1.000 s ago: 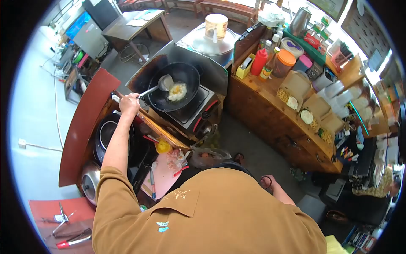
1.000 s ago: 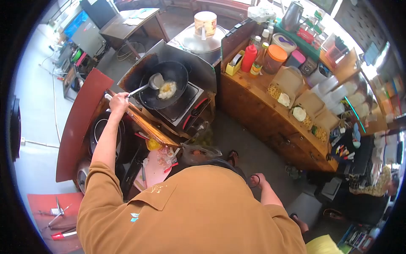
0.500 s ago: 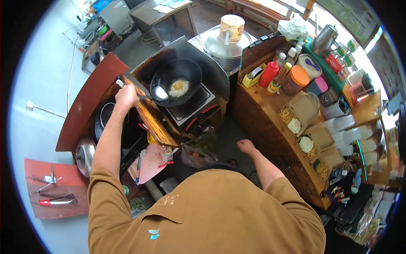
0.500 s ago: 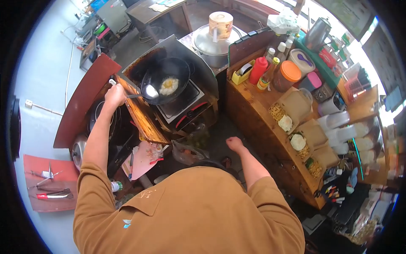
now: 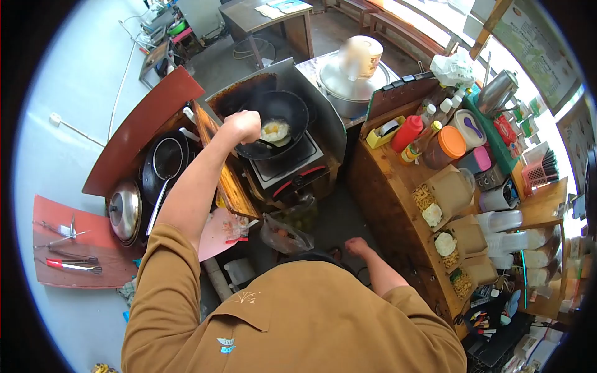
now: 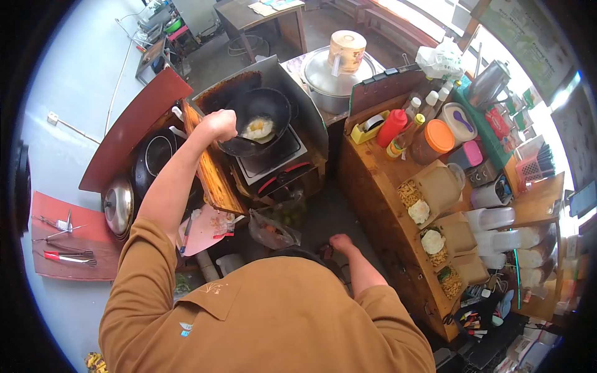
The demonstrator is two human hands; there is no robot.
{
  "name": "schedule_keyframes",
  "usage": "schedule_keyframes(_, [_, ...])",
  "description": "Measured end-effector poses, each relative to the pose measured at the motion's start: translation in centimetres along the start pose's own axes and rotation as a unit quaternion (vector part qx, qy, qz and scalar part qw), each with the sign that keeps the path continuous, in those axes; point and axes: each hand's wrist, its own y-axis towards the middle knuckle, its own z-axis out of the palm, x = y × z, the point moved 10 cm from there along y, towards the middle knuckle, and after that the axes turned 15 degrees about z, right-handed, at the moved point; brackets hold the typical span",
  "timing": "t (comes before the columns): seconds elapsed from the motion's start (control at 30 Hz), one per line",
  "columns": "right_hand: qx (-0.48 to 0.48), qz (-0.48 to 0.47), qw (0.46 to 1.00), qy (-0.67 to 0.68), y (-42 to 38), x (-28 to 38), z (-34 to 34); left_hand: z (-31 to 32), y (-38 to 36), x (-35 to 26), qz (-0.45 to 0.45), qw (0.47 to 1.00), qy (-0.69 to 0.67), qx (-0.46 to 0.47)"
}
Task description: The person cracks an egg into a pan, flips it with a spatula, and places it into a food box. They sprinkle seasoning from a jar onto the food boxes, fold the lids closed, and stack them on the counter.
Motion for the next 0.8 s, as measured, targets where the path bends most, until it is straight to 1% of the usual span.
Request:
schedule_keyframes(0.03, [0.003,0.062,0.997,0.035,-0.7,-2.5,-0.4,0.2,0.1,-0.9,0.010,0.999,-0.020,0.042])
schedule_keyframes(0.07, [0.001,0.062,0.997,0.036,-0.4,-4.7,-0.6,0.4,0.0,-1.7,0.020,0.995,-0.040,0.084])
schedule_keyframes(0.1, [-0.015,0.024,1.000,-0.008,0.6,-6.7,-0.8,-0.2,-0.2,-2.4,0.021,0.995,-0.040,0.084])
schedule_keyframes(0.13, [-0.031,-0.014,0.998,-0.052,1.0,-8.4,-0.7,-1.0,-0.3,-2.9,0.013,0.997,-0.039,0.065])
schedule_keyframes(0.17, [-0.031,-0.011,0.998,-0.053,0.8,-10.3,-0.6,-1.5,-0.4,-3.1,0.005,0.998,-0.039,0.047])
schedule_keyframes(0.2, [-0.034,0.017,0.999,-0.009,0.2,-11.9,-1.1,-1.9,-0.1,-3.2,0.017,1.000,-0.009,0.017])
schedule_keyframes(0.23, [-0.039,0.044,0.998,0.037,0.0,-13.0,-1.7,-1.8,0.4,-3.2,0.021,1.000,-0.010,0.015])
schedule_keyframes(0.27, [-0.042,0.045,0.997,0.040,-0.2,-13.5,-2.0,-1.4,0.9,-3.2,0.019,0.999,-0.024,0.029])
schedule_keyframes(0.3, [-0.018,0.104,0.986,0.127,-1.7,-14.2,-2.1,-1.1,1.2,-3.2,0.017,0.998,-0.038,0.043])
schedule_keyframes(0.33, [0.008,0.163,0.964,0.211,-2.4,-15.7,-1.5,-1.0,1.6,-3.3,0.018,0.999,-0.028,0.044])
schedule_keyframes(0.37, [0.008,0.165,0.963,0.212,-2.9,-15.9,-1.3,-0.7,1.9,-3.1,0.020,0.998,-0.027,0.045])
schedule_keyframes(0.43, [-0.040,0.117,0.987,0.098,-2.6,-16.3,-1.6,-0.3,3.6,-1.4,0.003,0.993,-0.114,-0.012])
schedule_keyframes(0.47, [-0.041,0.117,0.987,0.101,-2.8,-16.1,-1.6,1.4,5.9,-0.7,0.053,0.992,-0.110,0.012])
schedule_keyframes(0.5, [-0.041,0.124,0.983,0.126,-3.3,-15.9,-1.7,1.0,5.4,-0.4,0.025,0.985,-0.168,0.024])
schedule_keyframes(0.57, [-0.038,0.132,0.979,0.151,-4.6,-15.3,-1.6,0.2,3.3,1.3,-0.021,0.953,-0.303,0.009])
schedule_keyframes(0.63, [-0.035,0.181,0.958,0.220,-6.2,-15.0,-1.7,0.0,2.9,3.3,-0.009,0.947,-0.320,0.008])
schedule_keyframes(0.67, [-0.035,0.181,0.958,0.219,-7.2,-14.3,-2.0,-0.5,2.5,4.4,0.005,0.954,-0.299,-0.005])
schedule_keyframes(0.7, [-0.041,0.199,0.947,0.249,-8.3,-14.0,-2.2,-1.7,1.3,5.0,0.019,0.961,-0.276,-0.018])
schedule_keyframes(0.73, [-0.046,0.216,0.934,0.279,-8.9,-14.0,-2.1,-1.9,1.6,6.5,0.042,0.976,-0.211,-0.040])
schedule_keyframes(0.77, [-0.047,0.216,0.934,0.281,-9.3,-13.4,-2.0,-2.3,1.6,7.9,0.067,0.990,-0.095,-0.077])
schedule_keyframes(0.8, [-0.048,0.212,0.929,0.298,-9.5,-13.5,-2.1,-3.0,-0.1,8.7,0.041,0.991,-0.055,-0.111])
